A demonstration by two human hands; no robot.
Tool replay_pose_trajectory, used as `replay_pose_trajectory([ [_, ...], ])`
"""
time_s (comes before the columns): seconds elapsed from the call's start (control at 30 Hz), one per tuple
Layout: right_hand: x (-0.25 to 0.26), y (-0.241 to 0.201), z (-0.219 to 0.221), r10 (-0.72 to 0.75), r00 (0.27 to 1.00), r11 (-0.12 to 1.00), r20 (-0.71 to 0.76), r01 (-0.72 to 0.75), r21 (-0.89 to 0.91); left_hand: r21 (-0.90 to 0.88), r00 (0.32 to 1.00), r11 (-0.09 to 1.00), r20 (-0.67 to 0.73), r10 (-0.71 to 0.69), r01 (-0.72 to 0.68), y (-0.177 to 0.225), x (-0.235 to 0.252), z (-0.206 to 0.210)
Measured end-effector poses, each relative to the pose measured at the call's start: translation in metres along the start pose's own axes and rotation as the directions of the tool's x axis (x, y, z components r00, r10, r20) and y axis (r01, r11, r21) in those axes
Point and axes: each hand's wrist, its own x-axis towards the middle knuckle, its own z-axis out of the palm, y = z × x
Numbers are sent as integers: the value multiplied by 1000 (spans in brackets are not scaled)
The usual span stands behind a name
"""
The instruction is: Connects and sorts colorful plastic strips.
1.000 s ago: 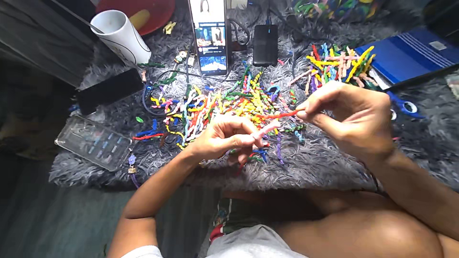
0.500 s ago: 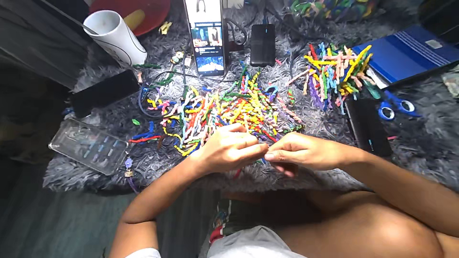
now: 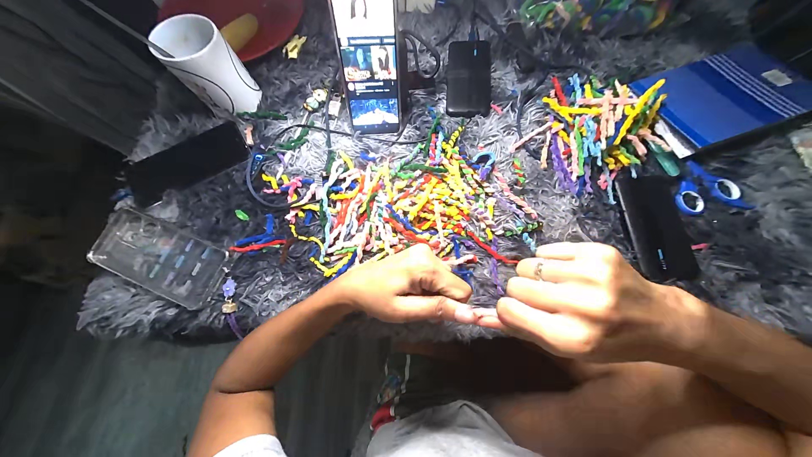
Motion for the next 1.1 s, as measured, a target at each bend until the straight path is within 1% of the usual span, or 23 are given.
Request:
replay_pose_trajectory([
  [0.07, 2, -7, -1, -49, 999, 995, -2, 49, -84, -86, 997, 996, 72, -20, 26, 0, -1, -1],
  [0.13, 4, -10, -1, -89, 996, 986, -13, 87, -142, -130, 994, 991, 102, -29, 42, 0, -2, -1],
  [0.23, 4, -10, 1, -101, 995, 981, -13, 97, -167, -164, 996, 985, 84, -33, 47, -1, -3, -2],
  [0.3, 5, -8, 3, -38, 999, 992, -14, 36, -122, -157, 999, 987, 18, -38, 40, 0, -5, -2],
  [0.4, 5, -2, 3, 70, 998, 994, 4, -70, -78, -46, 994, 998, -107, -37, 32, 4, -5, -5],
  [0.5, 5, 1, 0, 135, 990, 990, 32, -133, -50, 98, 984, 991, -161, -75, 91, 6, -4, -7],
  [0.57, 4, 4, 2, 180, 983, 983, 39, -181, 28, 190, 979, 977, -196, -62, 100, 5, -4, -7],
  [0.63, 0, 10, 5, 238, 968, 954, 78, -248, 167, 283, 966, 954, -256, -26, 100, 4, -5, -6],
  [0.7, -4, 16, 5, 288, 944, 875, 160, -327, 357, 399, 952, 910, -306, 17, 112, 4, -5, -5],
  [0.77, -6, 23, 3, 322, 901, 733, 291, -431, 526, 486, 946, 868, -318, 62, 106, 4, -6, -4],
  [0.83, -7, 28, 4, 339, 860, 598, 382, -510, 618, 554, 947, 828, -304, 103, 88, 4, -5, -3],
  [0.87, -7, 29, 5, 350, 844, 564, 407, -537, 628, 578, 946, 812, -301, 119, 81, 2, -5, -3],
  [0.93, -8, 30, 7, 379, 828, 566, 413, -561, 605, 624, 946, 779, -290, 148, 69, -1, -6, -1],
  [1.0, -8, 28, 9, 411, 827, 616, 384, -563, 551, 691, 940, 720, -286, 189, 65, -3, -5, 1],
  [1.1, -7, 25, 10, 423, 847, 680, 322, -532, 504, 759, 942, 647, -260, 211, 65, -5, -4, 2],
])
